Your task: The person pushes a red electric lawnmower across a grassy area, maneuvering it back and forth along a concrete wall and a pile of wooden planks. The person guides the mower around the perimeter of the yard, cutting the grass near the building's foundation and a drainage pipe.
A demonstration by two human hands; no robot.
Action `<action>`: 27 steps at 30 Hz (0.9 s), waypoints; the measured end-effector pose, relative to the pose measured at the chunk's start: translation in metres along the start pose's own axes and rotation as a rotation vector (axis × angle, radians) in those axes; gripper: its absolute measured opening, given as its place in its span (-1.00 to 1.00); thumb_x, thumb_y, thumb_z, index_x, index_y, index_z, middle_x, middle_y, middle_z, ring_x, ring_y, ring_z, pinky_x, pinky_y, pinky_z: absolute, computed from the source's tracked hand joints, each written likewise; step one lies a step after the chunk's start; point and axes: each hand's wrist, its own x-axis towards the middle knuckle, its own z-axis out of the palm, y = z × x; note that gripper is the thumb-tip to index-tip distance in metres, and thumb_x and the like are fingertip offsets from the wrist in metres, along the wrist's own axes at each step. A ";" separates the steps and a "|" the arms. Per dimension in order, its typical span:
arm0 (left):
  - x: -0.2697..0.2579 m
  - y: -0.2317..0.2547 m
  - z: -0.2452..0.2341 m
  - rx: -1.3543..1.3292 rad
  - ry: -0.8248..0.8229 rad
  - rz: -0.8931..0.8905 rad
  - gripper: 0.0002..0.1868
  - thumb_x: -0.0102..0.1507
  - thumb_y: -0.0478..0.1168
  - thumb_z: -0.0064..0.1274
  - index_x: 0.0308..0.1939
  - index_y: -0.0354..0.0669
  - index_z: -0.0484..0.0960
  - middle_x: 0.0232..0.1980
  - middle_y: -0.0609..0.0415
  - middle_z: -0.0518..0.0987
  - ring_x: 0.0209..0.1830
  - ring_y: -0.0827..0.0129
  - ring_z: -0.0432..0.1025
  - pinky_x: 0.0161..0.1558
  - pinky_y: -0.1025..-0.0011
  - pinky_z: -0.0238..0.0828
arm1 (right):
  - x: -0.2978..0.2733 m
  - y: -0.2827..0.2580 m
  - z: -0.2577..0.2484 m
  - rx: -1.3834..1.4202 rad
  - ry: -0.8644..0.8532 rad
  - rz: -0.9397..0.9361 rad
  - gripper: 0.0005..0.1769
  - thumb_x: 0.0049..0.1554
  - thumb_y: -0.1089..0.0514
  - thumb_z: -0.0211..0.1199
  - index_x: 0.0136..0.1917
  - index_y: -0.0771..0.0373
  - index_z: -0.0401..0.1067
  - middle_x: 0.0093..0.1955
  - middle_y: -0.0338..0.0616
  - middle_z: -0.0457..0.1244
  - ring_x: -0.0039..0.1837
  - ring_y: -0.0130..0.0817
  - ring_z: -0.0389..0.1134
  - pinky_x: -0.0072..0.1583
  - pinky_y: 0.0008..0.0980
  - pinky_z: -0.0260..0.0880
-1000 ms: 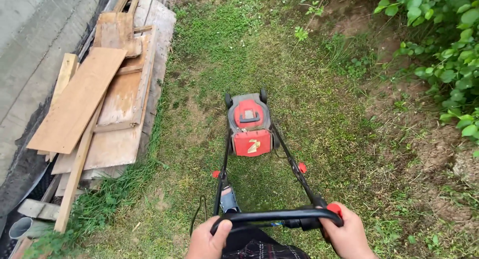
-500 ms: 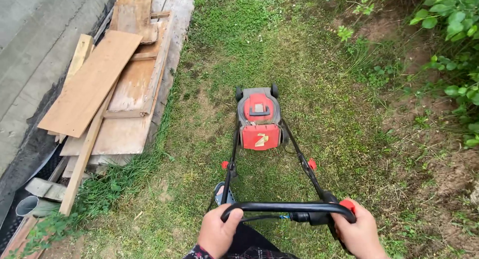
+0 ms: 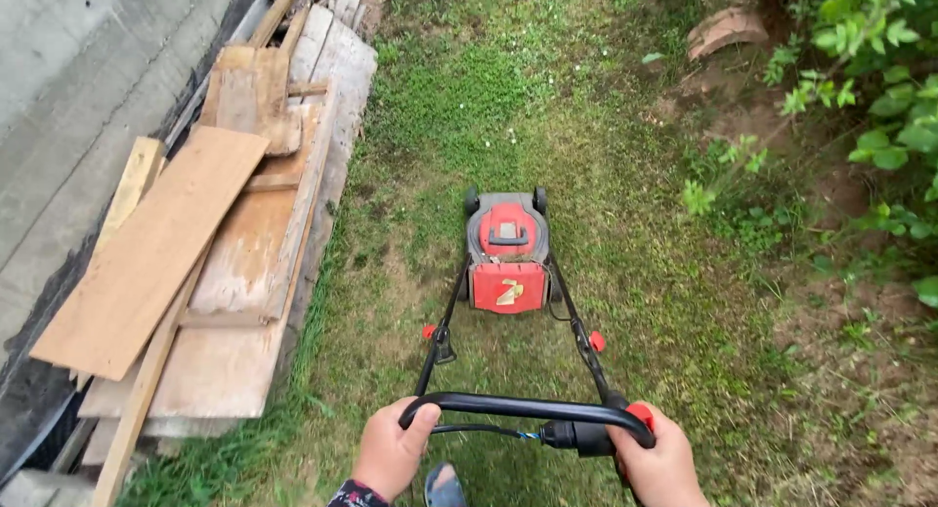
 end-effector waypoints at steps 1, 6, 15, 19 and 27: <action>0.016 0.006 -0.010 0.009 -0.029 -0.030 -0.40 0.17 0.40 -0.19 -0.59 0.04 0.58 -0.66 0.26 0.51 -0.60 0.42 0.43 -0.38 0.40 0.31 | 0.010 -0.013 0.011 -0.029 0.029 0.019 -0.84 0.01 0.23 0.40 -0.30 0.31 0.45 -0.61 0.00 0.18 -0.55 -0.21 0.16 -0.44 -0.23 0.16; 0.095 0.074 -0.042 -0.013 -0.130 -0.059 -0.43 0.23 0.36 -0.20 -0.53 0.04 0.57 -0.61 0.27 0.46 -0.65 0.50 0.31 -0.49 0.48 0.27 | 0.074 -0.075 0.023 -0.053 0.037 -0.008 -0.79 0.11 0.13 0.37 -0.25 0.27 0.44 -0.56 0.00 0.23 -0.51 -0.20 0.22 -0.40 -0.26 0.20; 0.237 0.089 -0.046 -0.002 -0.122 -0.117 -0.38 0.27 0.40 -0.27 -0.36 -0.04 0.53 -0.56 0.23 0.39 -0.59 0.45 0.22 -0.49 0.46 0.15 | 0.183 -0.159 0.070 -0.143 0.060 0.020 -0.81 0.16 0.07 0.30 -0.17 0.23 0.45 -0.45 -0.05 0.25 -0.40 -0.24 0.21 -0.27 -0.26 0.25; 0.304 0.104 -0.057 -0.013 -0.052 -0.061 -0.33 0.23 0.47 -0.12 -0.46 -0.02 0.65 -0.60 0.08 0.60 -0.24 0.13 0.59 -0.08 0.23 0.47 | 0.267 -0.159 0.088 -0.191 0.119 -0.091 -0.76 0.06 0.03 0.37 -0.26 0.23 0.51 -0.62 0.02 0.22 -0.47 -0.10 0.34 -0.21 -0.23 0.35; 0.465 0.153 -0.072 0.033 -0.021 -0.094 -0.25 0.19 0.57 -0.17 -0.46 0.01 0.68 -0.58 0.07 0.60 -0.17 0.10 0.60 0.03 0.23 0.47 | 0.383 -0.270 0.117 -0.049 0.048 -0.135 -0.65 0.13 0.11 0.28 -0.43 0.27 0.37 -0.68 0.07 0.14 -0.67 -0.13 0.21 -0.52 -0.32 0.20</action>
